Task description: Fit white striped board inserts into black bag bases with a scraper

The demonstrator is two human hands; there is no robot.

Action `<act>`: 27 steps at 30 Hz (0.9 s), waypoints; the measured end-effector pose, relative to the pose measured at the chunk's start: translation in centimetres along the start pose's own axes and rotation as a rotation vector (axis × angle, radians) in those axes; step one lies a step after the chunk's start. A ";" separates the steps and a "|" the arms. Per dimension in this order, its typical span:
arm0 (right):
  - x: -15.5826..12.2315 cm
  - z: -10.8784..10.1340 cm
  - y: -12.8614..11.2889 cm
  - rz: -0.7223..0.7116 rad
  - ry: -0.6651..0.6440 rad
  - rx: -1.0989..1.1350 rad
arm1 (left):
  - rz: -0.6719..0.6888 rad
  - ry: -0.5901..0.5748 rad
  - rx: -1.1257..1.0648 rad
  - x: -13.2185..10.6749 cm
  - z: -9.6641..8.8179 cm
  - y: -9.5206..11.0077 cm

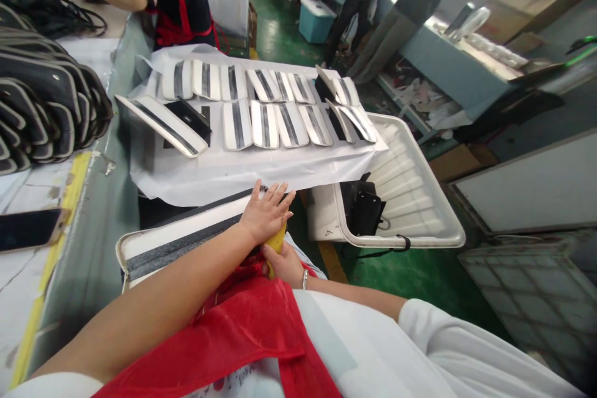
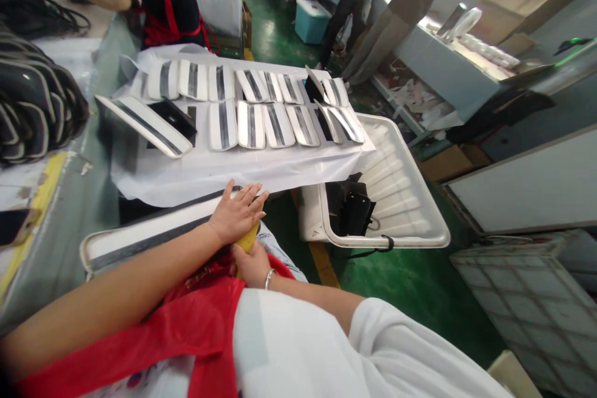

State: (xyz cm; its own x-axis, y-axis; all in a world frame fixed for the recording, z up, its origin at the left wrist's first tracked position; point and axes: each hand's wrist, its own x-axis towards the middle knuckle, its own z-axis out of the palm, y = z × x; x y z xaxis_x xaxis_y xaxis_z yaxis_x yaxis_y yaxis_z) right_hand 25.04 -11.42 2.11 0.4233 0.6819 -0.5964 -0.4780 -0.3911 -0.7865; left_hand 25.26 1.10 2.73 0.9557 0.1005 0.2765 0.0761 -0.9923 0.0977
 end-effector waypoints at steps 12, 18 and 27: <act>-2.4 -7.9 -4.8 -0.021 -0.117 -0.018 | -0.235 0.241 0.046 -7.1 -3.3 0.7; 0.9 -7.8 -7.1 -0.424 0.212 0.288 | 0.054 0.083 0.025 -10.7 -2.2 3.8; 6.3 -3.6 -6.3 -0.410 0.277 0.229 | 0.047 0.028 0.196 -11.2 -1.9 3.8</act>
State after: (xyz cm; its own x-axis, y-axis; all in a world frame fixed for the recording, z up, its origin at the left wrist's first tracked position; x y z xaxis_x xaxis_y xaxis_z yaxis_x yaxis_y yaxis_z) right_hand 33.48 -6.84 2.75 0.7823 0.5499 -0.2926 -0.3734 0.0380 -0.9269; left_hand 14.33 -3.66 1.80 0.9514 0.0532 0.3035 0.0883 -0.9907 -0.1034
